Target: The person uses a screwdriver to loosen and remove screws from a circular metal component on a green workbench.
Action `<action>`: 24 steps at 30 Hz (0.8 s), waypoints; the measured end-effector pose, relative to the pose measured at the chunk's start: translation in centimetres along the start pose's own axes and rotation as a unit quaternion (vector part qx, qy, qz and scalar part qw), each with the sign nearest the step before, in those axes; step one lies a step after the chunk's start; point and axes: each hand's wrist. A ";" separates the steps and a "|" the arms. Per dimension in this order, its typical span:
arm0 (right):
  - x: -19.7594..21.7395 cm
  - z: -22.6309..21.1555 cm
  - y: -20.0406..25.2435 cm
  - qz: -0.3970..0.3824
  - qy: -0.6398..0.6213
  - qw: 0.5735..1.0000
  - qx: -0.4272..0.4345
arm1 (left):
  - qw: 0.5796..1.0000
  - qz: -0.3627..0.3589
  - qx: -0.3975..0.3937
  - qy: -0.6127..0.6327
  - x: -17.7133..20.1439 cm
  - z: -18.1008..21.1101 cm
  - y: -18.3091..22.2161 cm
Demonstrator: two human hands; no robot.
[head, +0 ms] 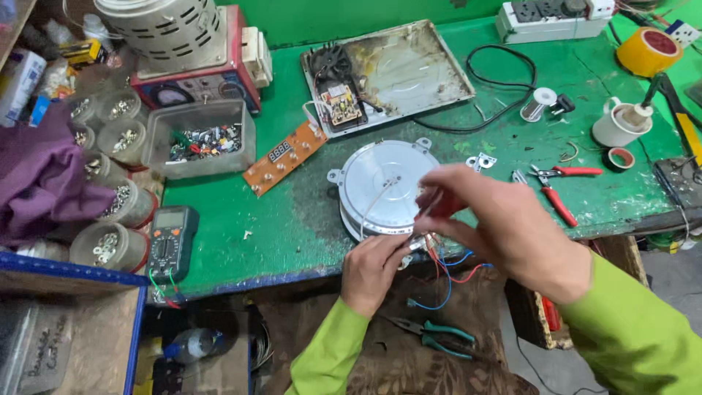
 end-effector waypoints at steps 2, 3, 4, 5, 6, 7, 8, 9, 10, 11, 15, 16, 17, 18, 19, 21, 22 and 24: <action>-1.1 0.3 0.5 0.081 0.047 0.996 -0.003 | 1.000 0.014 0.003 -0.008 -0.3 -0.1 0.2; -1.4 0.0 1.1 0.104 0.090 0.990 -0.015 | 1.000 0.007 0.004 0.007 -0.4 0.1 0.2; -1.8 -0.4 1.2 0.126 0.128 0.984 -0.019 | 1.000 0.005 0.008 0.016 -0.1 0.1 0.2; -1.9 -0.4 1.2 0.119 0.125 0.985 -0.005 | 1.000 0.018 0.014 0.009 -0.2 -0.2 0.3; -2.0 -0.5 1.2 0.113 0.067 0.991 0.014 | 1.000 0.016 0.004 -0.001 -0.5 -0.6 0.6; -2.2 -0.6 1.2 0.105 0.008 0.994 0.031 | 1.000 0.014 -0.006 -0.011 -0.6 -1.0 0.9; -1.3 -1.1 1.0 0.095 0.005 0.994 0.048 | 0.999 0.031 0.001 -0.021 -0.7 -1.1 0.9; -0.3 -1.5 0.7 0.041 -0.010 0.997 0.061 | 1.000 0.028 0.000 0.003 -0.7 -1.3 0.9; 0.5 -2.0 0.7 -0.018 -0.027 0.997 0.072 | 0.999 0.025 0.005 0.027 -0.8 -1.2 1.4; 0.3 -1.0 0.7 -0.034 -0.032 0.995 0.087 | 0.999 0.042 0.018 0.019 -1.7 -1.8 1.4; -1.7 -0.5 1.2 0.018 -0.086 0.996 0.026 | 0.999 0.032 0.022 0.009 -2.3 -2.9 2.6; -2.0 -1.2 1.5 0.051 -0.133 0.990 -0.020 | 0.999 0.030 0.000 0.019 -2.1 -2.9 2.3; -2.7 -0.9 1.2 0.045 -0.136 0.990 -0.015 | 0.999 0.035 0.005 0.016 -1.8 -2.9 2.3; -3.3 -0.7 1.5 0.091 -0.101 0.988 -0.077 | 1.000 0.026 0.011 0.010 -1.7 -2.7 2.3; -3.8 -0.3 1.8 0.135 -0.064 0.979 -0.138 | 1.000 0.018 0.018 0.005 -1.8 -2.5 2.3; -4.4 0.9 2.6 0.166 0.004 0.981 -0.101 | 1.000 0.012 0.017 0.008 -1.8 -2.6 2.0; -4.8 1.5 3.2 0.191 0.070 0.977 -0.064 | 1.000 0.006 0.020 0.010 -1.9 -2.6 2.1; -4.4 0.6 2.5 0.168 0.076 0.983 -0.024 | 1.000 0.011 0.026 0.013 -2.0 -2.5 2.1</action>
Point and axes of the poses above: each hand's wrist, its own y-axis away from the middle knuckle, its own x-axis out of the back of the hand, z = x × y, and after that the axes turned 8 degrees about y, right-handed
